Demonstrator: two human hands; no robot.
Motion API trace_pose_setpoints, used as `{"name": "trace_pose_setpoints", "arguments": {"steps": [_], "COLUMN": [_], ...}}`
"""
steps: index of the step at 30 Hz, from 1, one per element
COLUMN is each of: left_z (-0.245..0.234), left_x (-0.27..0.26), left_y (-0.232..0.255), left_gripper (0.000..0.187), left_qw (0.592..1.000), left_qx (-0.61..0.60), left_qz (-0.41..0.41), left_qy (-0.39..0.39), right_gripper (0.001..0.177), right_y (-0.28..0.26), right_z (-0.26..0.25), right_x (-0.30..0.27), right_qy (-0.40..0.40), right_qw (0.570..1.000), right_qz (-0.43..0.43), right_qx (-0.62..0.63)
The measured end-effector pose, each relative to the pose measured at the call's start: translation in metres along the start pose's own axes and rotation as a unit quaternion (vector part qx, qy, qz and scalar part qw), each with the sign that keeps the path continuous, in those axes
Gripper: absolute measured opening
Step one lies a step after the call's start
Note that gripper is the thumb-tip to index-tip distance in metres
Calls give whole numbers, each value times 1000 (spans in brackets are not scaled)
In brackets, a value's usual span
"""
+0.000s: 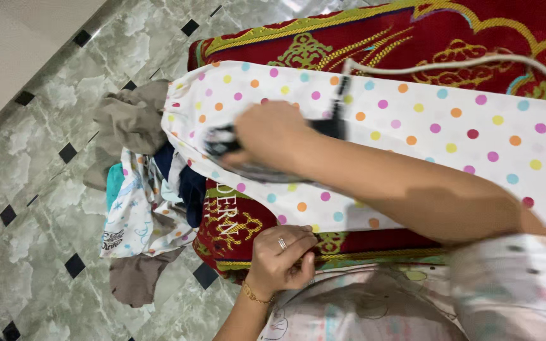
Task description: The person irons a white polka-dotted garment and a white Frozen-themed onesie on a red patterned cushion placed on the floor. They smooth the fabric with one hand while moving the iron with the other, then fold the first garment and continue ironing the second.
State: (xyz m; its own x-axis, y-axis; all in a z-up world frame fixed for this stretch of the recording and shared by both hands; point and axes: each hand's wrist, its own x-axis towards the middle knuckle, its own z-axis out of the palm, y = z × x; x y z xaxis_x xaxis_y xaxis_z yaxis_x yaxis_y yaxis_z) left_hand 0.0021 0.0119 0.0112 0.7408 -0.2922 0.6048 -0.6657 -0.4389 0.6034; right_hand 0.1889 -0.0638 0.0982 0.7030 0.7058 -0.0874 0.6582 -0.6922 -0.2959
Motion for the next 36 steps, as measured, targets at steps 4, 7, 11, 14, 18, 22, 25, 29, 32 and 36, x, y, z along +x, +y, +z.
{"name": "trace_pose_setpoints", "arguments": {"steps": [4, 7, 11, 14, 18, 22, 25, 29, 32, 36], "left_z": [3, 5, 8, 9, 17, 30, 49, 81, 102, 136], "left_x": [-1, 2, 8, 8, 19, 40, 55, 73, 84, 87], "left_y": [-2, 0, 4, 8, 17, 34, 44, 53, 57, 59], "left_gripper": [11, 10, 7, 6, 6, 11, 20, 40, 61, 87], "left_qw": [1000, 1000, 999, 997, 991, 985, 990, 988, 982, 943], "left_qx": [8, 13, 32, 56, 80, 114, 92, 65, 54, 102], "left_qz": [1, -13, -36, -58, -107, -123, -100, -102, -83, -73], "left_qy": [2, -1, -1, 1, -3, -33, -48, -97, -162, -307], "right_gripper": [72, 75, 82, 90, 99, 92, 85, 70, 73, 77], "right_y": [41, 70, 134, 210, 302, 306, 264, 214, 198, 206], "right_z": [-26, -38, -43, -45, -47, -56, -63, -57, -54, -49], "right_x": [-105, -154, -199, -204, -198, -219, -259, -320, -365, -380], "right_qy": [-106, -253, -155, -69, 55, -19, -84, -284, -185, -144], "right_qw": [992, 949, 944, 908, 924, 937, 942, 901, 937, 941], "right_qz": [59, 174, 250, 285, 252, 279, 227, 294, 269, 250], "right_qx": [-46, -76, -151, -300, -282, -207, -231, -149, -126, -180]}}
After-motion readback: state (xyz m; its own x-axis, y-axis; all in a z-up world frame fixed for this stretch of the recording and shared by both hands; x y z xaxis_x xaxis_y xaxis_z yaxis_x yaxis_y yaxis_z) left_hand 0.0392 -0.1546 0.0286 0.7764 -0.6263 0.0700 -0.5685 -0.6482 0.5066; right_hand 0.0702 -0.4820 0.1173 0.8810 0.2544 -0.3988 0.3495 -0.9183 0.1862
